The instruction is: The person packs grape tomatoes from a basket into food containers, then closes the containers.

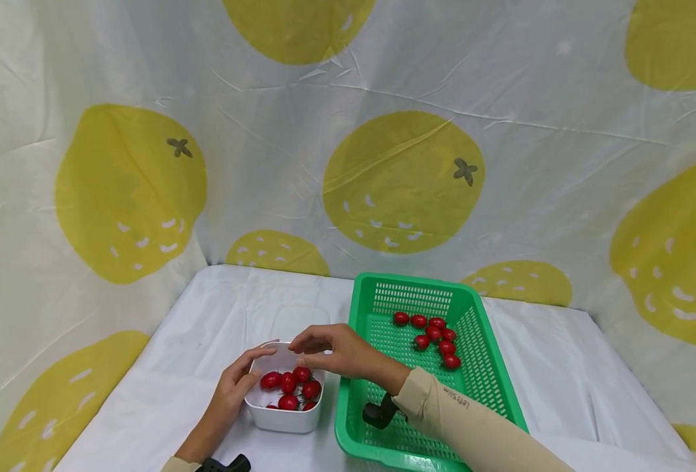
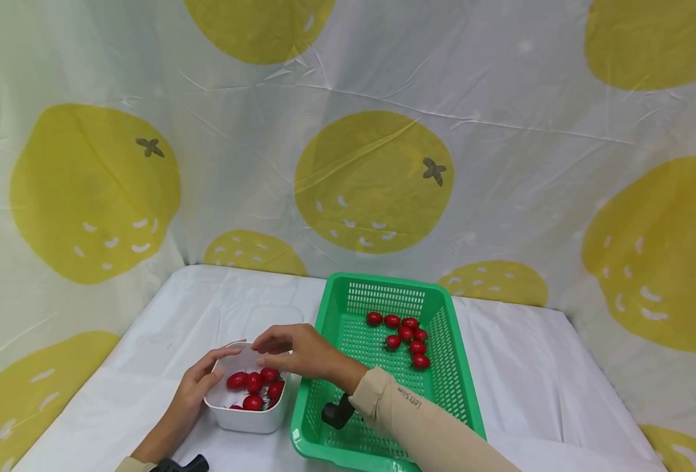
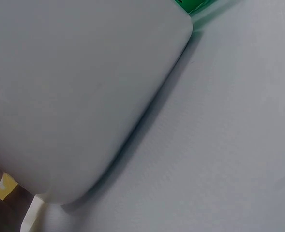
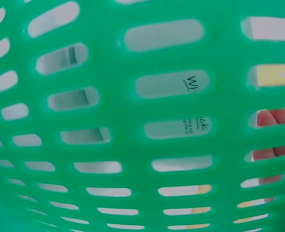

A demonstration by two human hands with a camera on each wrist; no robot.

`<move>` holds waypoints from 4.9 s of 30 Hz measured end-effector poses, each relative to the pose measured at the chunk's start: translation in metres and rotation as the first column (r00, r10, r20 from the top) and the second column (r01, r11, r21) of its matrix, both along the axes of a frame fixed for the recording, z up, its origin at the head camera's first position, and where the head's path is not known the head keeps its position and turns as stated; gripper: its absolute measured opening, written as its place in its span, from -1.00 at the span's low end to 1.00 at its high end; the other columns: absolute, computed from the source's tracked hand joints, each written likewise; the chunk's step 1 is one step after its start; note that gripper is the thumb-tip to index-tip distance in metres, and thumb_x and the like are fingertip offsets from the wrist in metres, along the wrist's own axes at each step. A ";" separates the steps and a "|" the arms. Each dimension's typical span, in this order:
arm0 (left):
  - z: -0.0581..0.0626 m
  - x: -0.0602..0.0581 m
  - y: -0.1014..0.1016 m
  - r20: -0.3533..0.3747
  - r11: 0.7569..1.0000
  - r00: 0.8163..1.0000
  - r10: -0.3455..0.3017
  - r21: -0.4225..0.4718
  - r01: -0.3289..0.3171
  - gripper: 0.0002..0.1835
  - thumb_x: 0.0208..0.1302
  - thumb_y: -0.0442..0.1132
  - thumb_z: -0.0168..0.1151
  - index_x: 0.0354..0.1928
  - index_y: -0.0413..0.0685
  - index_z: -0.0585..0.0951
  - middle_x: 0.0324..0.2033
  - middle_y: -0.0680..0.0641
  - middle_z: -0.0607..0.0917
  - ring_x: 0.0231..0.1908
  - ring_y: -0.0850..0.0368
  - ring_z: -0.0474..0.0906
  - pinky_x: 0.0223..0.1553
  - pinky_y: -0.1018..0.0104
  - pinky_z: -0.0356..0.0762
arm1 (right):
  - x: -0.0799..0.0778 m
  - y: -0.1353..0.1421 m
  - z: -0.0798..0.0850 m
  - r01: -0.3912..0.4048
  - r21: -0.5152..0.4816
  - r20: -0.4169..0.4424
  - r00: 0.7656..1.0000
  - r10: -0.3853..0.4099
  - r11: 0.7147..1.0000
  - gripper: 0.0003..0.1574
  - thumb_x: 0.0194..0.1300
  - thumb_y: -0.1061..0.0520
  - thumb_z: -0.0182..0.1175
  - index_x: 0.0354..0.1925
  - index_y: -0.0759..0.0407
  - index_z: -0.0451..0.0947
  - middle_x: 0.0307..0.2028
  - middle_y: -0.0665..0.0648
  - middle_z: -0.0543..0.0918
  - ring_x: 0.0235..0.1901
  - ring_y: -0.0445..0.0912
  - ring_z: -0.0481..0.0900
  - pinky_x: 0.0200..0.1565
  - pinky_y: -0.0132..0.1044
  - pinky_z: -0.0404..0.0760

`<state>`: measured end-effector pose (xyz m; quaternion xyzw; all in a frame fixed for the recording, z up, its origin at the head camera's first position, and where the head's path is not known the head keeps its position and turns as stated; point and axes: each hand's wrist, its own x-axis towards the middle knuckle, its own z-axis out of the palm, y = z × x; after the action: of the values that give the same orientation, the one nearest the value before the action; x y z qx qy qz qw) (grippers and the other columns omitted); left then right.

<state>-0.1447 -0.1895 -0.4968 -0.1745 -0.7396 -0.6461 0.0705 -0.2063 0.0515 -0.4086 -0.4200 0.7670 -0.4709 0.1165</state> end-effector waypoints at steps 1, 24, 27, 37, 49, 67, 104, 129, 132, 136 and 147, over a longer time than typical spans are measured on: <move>0.000 0.000 0.000 0.003 1.000 1.000 0.000 -0.001 0.000 -0.63 0.43 -0.38 -0.10 0.20 -0.10 0.49 0.29 -0.10 0.43 0.33 0.34 0.21 0.24 0.63 0.03 | 0.000 0.000 0.001 0.000 -0.001 -0.001 1.000 0.000 1.000 -0.70 0.30 0.07 0.26 0.01 0.05 0.61 -0.07 -0.02 0.70 -0.05 -0.13 0.66 0.02 -0.33 0.58; -0.003 -0.002 0.001 -0.043 0.998 0.998 -0.053 0.015 0.054 -0.61 0.43 -0.39 -0.13 0.24 -0.18 0.45 0.31 -0.12 0.41 0.36 0.26 0.20 0.29 0.58 0.05 | 0.003 0.026 0.025 0.093 -0.009 0.081 0.993 -0.092 0.996 -0.71 0.30 0.23 0.23 0.00 0.22 0.60 -0.06 0.12 0.69 -0.08 -0.10 0.66 0.00 -0.36 0.58; -0.004 -0.002 0.001 -0.049 0.998 0.997 -0.057 0.018 0.058 -0.61 0.43 -0.40 -0.13 0.24 -0.17 0.45 0.32 -0.12 0.40 0.36 0.27 0.20 0.28 0.60 0.06 | -0.006 0.035 0.017 0.092 -0.038 0.071 0.994 -0.089 0.995 -0.71 0.30 0.20 0.25 0.00 0.18 0.61 -0.08 0.07 0.69 -0.08 -0.13 0.66 0.00 -0.32 0.59; -0.002 -0.001 0.000 -0.052 0.998 0.998 -0.047 0.027 0.049 -0.62 0.44 -0.39 -0.12 0.23 -0.12 0.47 0.31 -0.16 0.40 0.36 0.27 0.21 0.27 0.62 0.04 | -0.014 0.064 0.016 0.162 -0.055 0.078 0.984 -0.157 0.985 -0.68 0.28 0.10 0.28 -0.01 0.19 0.62 -0.10 0.04 0.69 -0.09 -0.09 0.66 -0.01 -0.28 0.60; -0.002 -0.002 0.001 -0.047 0.999 0.998 -0.044 0.023 0.045 -0.63 0.44 -0.38 -0.10 0.22 -0.11 0.47 0.31 -0.13 0.41 0.36 0.27 0.20 0.28 0.64 0.01 | -0.027 0.094 0.018 0.237 -0.021 0.090 0.968 -0.235 0.971 -0.63 0.34 0.15 0.21 0.07 0.27 0.55 0.02 0.26 0.62 0.02 0.04 0.61 0.02 -0.34 0.57; 0.000 -0.003 0.001 -0.131 0.996 0.989 -0.063 0.054 0.071 -0.60 0.38 -0.50 -0.12 0.20 -0.23 0.47 0.27 -0.28 0.43 0.33 0.27 0.26 0.29 0.60 0.05 | -0.057 0.135 -0.002 0.448 0.073 -0.013 0.894 -0.448 0.891 -0.59 0.35 0.00 0.20 0.10 0.13 0.56 0.05 0.19 0.62 -0.06 -0.01 0.61 -0.04 -0.02 0.59; -0.001 -0.001 0.001 -0.057 0.998 0.997 -0.044 0.050 0.047 -0.60 0.39 -0.45 -0.11 0.21 -0.16 0.48 0.29 -0.19 0.43 0.34 0.28 0.24 0.28 0.61 0.03 | -0.075 0.149 -0.028 0.520 0.278 -0.097 0.851 -0.516 0.807 -0.61 0.32 0.23 0.21 0.11 0.28 0.54 0.01 0.25 0.63 0.01 0.12 0.59 0.00 -0.01 0.57; 0.002 0.000 0.001 0.002 1.000 1.000 -0.003 0.022 0.003 -0.63 0.41 -0.38 -0.08 0.19 -0.09 0.51 0.28 -0.12 0.45 0.33 0.35 0.23 0.27 0.65 -0.02 | -0.075 0.139 -0.039 0.461 0.311 -0.196 0.887 -0.419 0.831 -0.76 0.16 0.23 0.36 -0.15 0.20 0.63 -0.23 0.10 0.69 -0.21 -0.03 0.63 -0.13 -0.09 0.60; 0.002 0.000 0.001 0.008 1.000 1.000 -0.009 0.018 0.009 -0.63 0.42 -0.37 -0.08 0.20 -0.08 0.50 0.29 -0.10 0.43 0.34 0.34 0.22 0.27 0.65 -0.02 | -0.074 0.137 -0.038 0.460 0.312 -0.197 0.887 -0.417 0.831 -0.76 0.16 0.24 0.36 -0.16 0.20 0.63 -0.25 0.11 0.69 -0.23 -0.04 0.63 -0.14 -0.09 0.60; 0.002 0.000 0.000 0.015 1.000 1.000 -0.010 0.016 0.010 -0.63 0.42 -0.37 -0.08 0.21 -0.07 0.49 0.30 -0.09 0.43 0.35 0.32 0.21 0.27 0.64 -0.02 | -0.073 0.136 -0.037 0.470 0.316 -0.188 0.882 -0.432 0.824 -0.75 0.15 0.26 0.36 -0.15 0.20 0.63 -0.26 0.09 0.68 -0.24 -0.05 0.61 -0.14 -0.09 0.59; 0.004 -0.001 0.001 -0.035 0.998 0.999 -0.032 0.046 0.034 -0.62 0.42 -0.40 -0.10 0.21 -0.13 0.48 0.30 -0.14 0.43 0.35 0.26 0.22 0.28 0.61 0.01 | -0.076 0.137 -0.040 0.488 0.339 -0.186 0.873 -0.451 0.804 -0.72 0.14 0.28 0.36 -0.14 0.20 0.60 -0.22 0.08 0.67 -0.19 -0.03 0.62 -0.08 -0.06 0.60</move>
<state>-0.1454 -0.1882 -0.4930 -0.1959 -0.7203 -0.6610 0.0765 -0.2825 0.1884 -0.4484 -0.2092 0.9272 -0.3083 0.0374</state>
